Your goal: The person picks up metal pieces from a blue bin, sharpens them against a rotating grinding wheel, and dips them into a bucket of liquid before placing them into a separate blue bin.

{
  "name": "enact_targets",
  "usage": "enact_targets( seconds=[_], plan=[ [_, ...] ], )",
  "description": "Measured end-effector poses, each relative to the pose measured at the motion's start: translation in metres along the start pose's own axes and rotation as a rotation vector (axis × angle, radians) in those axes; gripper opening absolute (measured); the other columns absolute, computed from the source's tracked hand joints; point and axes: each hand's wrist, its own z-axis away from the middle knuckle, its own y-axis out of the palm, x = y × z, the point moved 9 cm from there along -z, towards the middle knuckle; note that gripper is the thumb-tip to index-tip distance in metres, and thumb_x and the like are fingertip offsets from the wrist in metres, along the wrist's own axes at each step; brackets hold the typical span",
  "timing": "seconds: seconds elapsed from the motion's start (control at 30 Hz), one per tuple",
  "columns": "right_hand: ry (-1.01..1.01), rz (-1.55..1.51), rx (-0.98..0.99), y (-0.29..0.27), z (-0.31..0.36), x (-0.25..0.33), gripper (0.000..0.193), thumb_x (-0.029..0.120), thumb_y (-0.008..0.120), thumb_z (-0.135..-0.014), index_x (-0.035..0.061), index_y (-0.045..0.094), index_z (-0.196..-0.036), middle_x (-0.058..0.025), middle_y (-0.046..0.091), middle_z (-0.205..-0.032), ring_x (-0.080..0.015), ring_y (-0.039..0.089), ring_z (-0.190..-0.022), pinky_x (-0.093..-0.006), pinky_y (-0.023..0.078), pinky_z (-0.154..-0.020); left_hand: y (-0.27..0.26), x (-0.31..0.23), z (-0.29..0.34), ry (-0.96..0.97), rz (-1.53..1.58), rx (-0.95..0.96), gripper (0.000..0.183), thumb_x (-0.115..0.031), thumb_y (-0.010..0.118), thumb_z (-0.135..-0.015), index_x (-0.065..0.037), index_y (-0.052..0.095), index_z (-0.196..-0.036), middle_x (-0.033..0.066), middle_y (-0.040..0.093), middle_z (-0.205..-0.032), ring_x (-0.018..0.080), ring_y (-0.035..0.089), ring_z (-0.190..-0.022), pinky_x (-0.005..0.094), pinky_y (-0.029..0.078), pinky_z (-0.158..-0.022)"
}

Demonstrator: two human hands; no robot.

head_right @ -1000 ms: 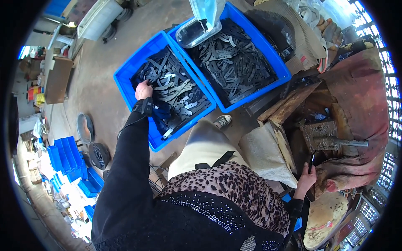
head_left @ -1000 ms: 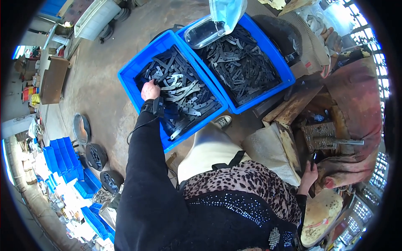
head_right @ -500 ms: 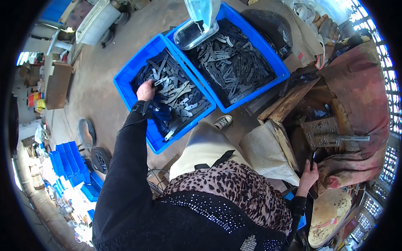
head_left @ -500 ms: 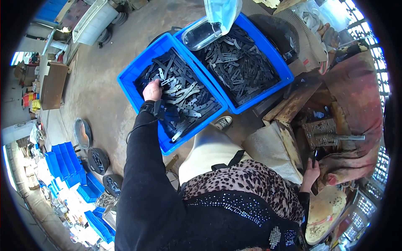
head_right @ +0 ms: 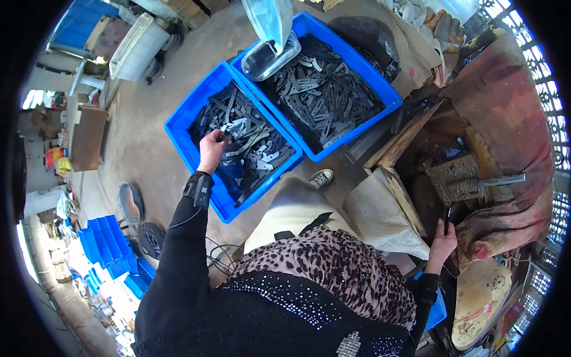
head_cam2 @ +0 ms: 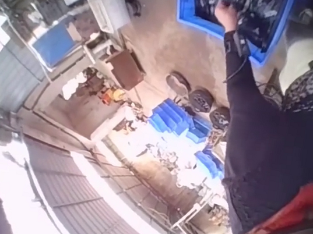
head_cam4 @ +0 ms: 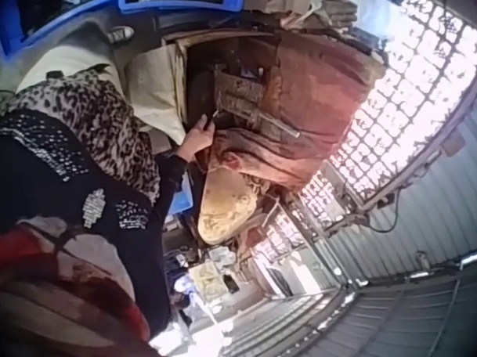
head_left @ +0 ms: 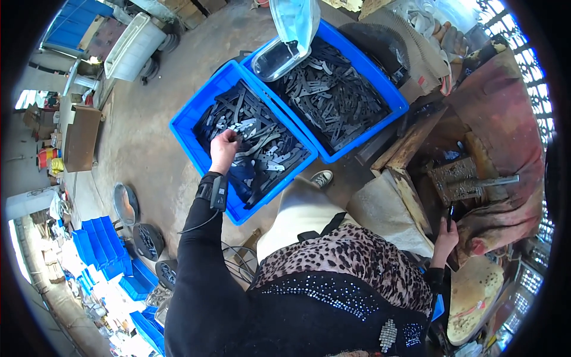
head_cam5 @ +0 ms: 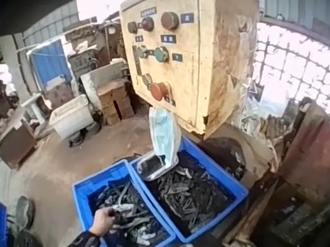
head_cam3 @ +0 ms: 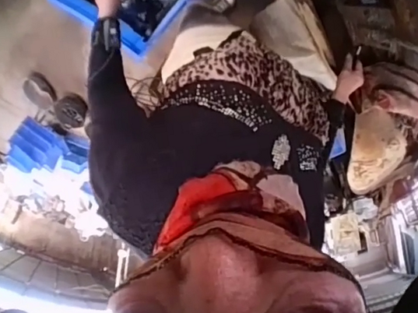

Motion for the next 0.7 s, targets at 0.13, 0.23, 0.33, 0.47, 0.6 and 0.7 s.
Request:
enact_targets(
  seconds=[0.13,0.23,0.33,0.47,0.6,0.7],
  plan=[
    [0.027,0.013,0.032,0.007,-0.002,-0.002,0.025,0.020,0.064,-0.093,-0.0044,0.058,-0.088,-0.0001,0.045,-0.065,-0.0089,0.037,-0.063,-0.0269,0.035,-0.055,-0.008,-0.015,0.003,-0.100,0.220,0.107,0.019,-0.021,0.073,-0.083,-0.003,0.066,-0.085,0.0020,0.058,-0.070,0.0135,0.054,-0.065,0.0297,0.043,-0.059],
    [0.007,-0.020,0.021,0.005,-0.003,-0.008,0.025,0.020,0.065,-0.093,-0.0045,0.062,-0.094,-0.0013,0.054,-0.068,-0.0095,0.042,-0.064,-0.0278,0.040,-0.059,-0.013,-0.042,0.005,-0.077,0.381,0.191,0.023,-0.025,0.072,-0.086,-0.003,0.066,-0.086,-0.0024,0.055,-0.071,0.0084,0.048,-0.064,0.0250,0.040,-0.057],
    [0.026,-0.104,-0.026,-0.005,-0.013,-0.044,0.026,0.023,0.066,-0.093,-0.0036,0.065,-0.096,-0.0004,0.058,-0.071,-0.0073,0.046,-0.067,-0.0247,0.041,-0.061,-0.008,-0.079,0.010,-0.379,0.783,0.274,0.019,-0.022,0.062,-0.094,-0.004,0.064,-0.100,-0.0023,0.057,-0.077,0.0074,0.050,-0.066,0.0225,0.041,-0.062],
    [0.185,-0.270,-0.121,-0.047,-0.038,-0.050,0.022,0.023,0.066,-0.094,0.0013,0.068,-0.098,0.0032,0.059,-0.073,-0.0037,0.049,-0.068,-0.0208,0.040,-0.061,0.008,-0.174,-0.002,-0.132,1.063,0.386,0.020,-0.022,0.055,-0.098,-0.007,0.060,-0.112,-0.0022,0.059,-0.081,0.0064,0.052,-0.066,0.0212,0.042,-0.062],
    [0.064,-0.486,-0.221,-0.113,-0.071,0.035,0.026,0.020,0.067,-0.092,0.0001,0.067,-0.108,0.0006,0.064,-0.083,-0.0062,0.056,-0.075,-0.0217,0.045,-0.067,0.043,-0.299,0.012,0.047,1.068,0.559,0.019,-0.014,0.051,-0.099,-0.009,0.058,-0.116,-0.0014,0.062,-0.084,0.0061,0.054,-0.068,0.0211,0.044,-0.061],
    [-0.181,-0.275,-0.448,-0.155,-0.095,0.113,0.032,0.019,0.067,-0.091,-0.0023,0.065,-0.116,-0.0027,0.067,-0.095,-0.0090,0.058,-0.086,-0.0243,0.046,-0.078,0.091,-0.378,0.030,0.266,0.902,0.687,0.020,-0.013,0.051,-0.099,-0.009,0.058,-0.117,-0.0011,0.063,-0.087,0.0069,0.055,-0.068,0.0203,0.044,-0.061]
  ],
)
